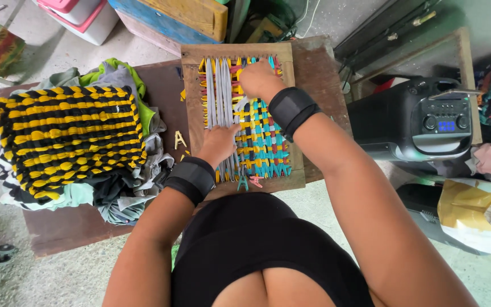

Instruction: The person is weaving a rug or mat using fabric strips on a wooden loom frame.

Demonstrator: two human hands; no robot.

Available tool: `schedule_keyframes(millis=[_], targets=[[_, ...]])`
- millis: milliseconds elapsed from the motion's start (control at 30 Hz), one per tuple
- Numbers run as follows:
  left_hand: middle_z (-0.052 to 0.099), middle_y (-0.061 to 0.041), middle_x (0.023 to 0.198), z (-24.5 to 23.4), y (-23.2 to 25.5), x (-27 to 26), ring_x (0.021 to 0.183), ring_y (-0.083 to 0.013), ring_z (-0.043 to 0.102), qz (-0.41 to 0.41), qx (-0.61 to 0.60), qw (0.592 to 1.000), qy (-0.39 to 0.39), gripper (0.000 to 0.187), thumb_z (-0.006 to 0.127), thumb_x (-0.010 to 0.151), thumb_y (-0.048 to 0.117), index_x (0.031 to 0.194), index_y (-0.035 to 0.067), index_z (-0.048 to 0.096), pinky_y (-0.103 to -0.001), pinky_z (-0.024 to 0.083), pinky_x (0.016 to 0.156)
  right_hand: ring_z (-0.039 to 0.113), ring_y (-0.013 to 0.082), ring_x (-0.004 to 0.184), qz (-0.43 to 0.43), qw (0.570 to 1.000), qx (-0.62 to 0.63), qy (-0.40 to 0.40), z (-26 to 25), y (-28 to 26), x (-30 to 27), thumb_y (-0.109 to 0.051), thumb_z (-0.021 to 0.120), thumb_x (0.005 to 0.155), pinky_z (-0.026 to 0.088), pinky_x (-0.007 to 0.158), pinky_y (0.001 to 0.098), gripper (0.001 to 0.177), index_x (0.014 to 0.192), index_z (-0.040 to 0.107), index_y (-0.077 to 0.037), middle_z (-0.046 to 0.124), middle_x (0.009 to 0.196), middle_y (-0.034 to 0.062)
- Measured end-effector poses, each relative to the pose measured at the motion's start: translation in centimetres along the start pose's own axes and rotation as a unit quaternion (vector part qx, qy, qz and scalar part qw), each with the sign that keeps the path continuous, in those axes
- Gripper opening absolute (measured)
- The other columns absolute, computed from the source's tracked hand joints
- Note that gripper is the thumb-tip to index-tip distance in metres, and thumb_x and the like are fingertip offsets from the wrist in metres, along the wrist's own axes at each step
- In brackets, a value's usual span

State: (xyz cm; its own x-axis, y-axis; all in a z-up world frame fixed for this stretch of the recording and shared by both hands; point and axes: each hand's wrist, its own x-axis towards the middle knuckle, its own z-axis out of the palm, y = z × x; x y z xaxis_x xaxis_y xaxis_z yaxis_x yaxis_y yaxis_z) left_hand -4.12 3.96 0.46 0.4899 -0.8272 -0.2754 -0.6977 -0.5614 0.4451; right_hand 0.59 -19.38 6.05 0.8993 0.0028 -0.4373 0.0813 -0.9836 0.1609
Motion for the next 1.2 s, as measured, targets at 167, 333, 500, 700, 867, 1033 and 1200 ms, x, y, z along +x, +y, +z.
schedule_keyframes(millis=[167,333,500,700,867,1033,1200], targets=[[0.071,-0.007,0.115,-0.9,0.5,0.0,0.117,-0.0317,0.06,-0.027,-0.019,0.999,-0.021,0.06,0.076,0.082,0.019,0.138,0.024,0.056,-0.055,0.041,0.098,0.072,0.0299,0.09,-0.011,0.993,-0.037,0.114,2.1,2.1,3.2,-0.019,0.069,0.086,0.047,0.089,0.0507,0.013,0.088,0.08,-0.013,0.075,0.094,0.0094],[0.071,-0.007,0.114,-0.4,0.6,0.5,0.117,-0.0315,0.061,-0.037,-0.02,0.999,-0.026,0.056,0.075,0.084,0.018,0.137,0.025,0.058,-0.056,0.04,0.1,0.071,0.0329,0.089,-0.064,0.975,0.047,0.207,-1.6,1.7,2.1,-0.023,0.07,0.09,0.049,0.093,0.0517,0.015,0.085,0.081,-0.014,0.076,0.094,0.011],[0.072,-0.006,0.113,-0.8,1.1,0.3,0.117,-0.0315,0.061,-0.042,-0.018,0.998,-0.034,0.056,0.075,0.085,0.017,0.137,0.026,0.057,-0.057,0.04,0.1,0.071,0.0318,0.09,-0.013,0.996,0.077,-0.033,-3.6,4.3,1.6,-0.027,0.081,0.076,0.055,0.074,0.0465,0.02,0.091,0.08,-0.014,0.076,0.09,0.0106],[0.07,-0.009,0.113,-0.5,0.5,0.8,0.116,-0.0338,0.061,-0.039,-0.026,0.997,-0.056,0.064,0.077,0.081,0.018,0.14,0.026,0.054,-0.056,0.049,0.092,0.07,0.0351,0.083,0.08,0.894,0.262,0.354,-2.9,5.3,2.7,-0.03,0.075,0.093,0.055,0.072,0.0479,0.015,0.095,0.079,-0.015,0.074,0.086,0.0119],[0.073,-0.014,0.111,1.8,-4.2,4.7,0.108,-0.0363,0.067,0.022,-0.105,0.994,0.0,0.047,0.078,0.082,0.021,0.126,0.019,0.062,-0.05,0.054,0.09,0.069,0.0365,0.084,0.026,0.926,0.286,0.244,-4.4,2.0,-1.6,-0.025,0.078,0.083,0.053,0.073,0.0487,0.015,0.09,0.077,-0.012,0.072,0.086,0.0146],[0.073,-0.019,0.106,-3.9,-1.2,5.2,0.103,-0.0388,0.069,-0.018,-0.133,0.989,0.055,0.04,0.078,0.085,0.027,0.118,0.008,0.065,-0.049,0.054,0.088,0.069,0.0343,0.092,-0.117,0.932,0.326,0.109,-5.3,-0.1,-6.0,-0.016,0.078,0.078,0.053,0.078,0.0463,0.019,0.096,0.074,-0.01,0.073,0.095,0.0134],[0.072,-0.018,0.109,-2.3,-0.6,7.6,0.103,-0.0364,0.069,-0.14,-0.091,0.986,0.003,0.053,0.074,0.086,0.046,0.118,0.006,0.064,-0.048,0.055,0.086,0.067,0.0315,0.099,-0.161,0.905,0.351,0.178,-6.6,-3.3,-9.2,-0.002,0.069,0.076,0.054,0.08,0.0424,0.013,0.084,0.076,-0.01,0.07,0.1,0.0123]])
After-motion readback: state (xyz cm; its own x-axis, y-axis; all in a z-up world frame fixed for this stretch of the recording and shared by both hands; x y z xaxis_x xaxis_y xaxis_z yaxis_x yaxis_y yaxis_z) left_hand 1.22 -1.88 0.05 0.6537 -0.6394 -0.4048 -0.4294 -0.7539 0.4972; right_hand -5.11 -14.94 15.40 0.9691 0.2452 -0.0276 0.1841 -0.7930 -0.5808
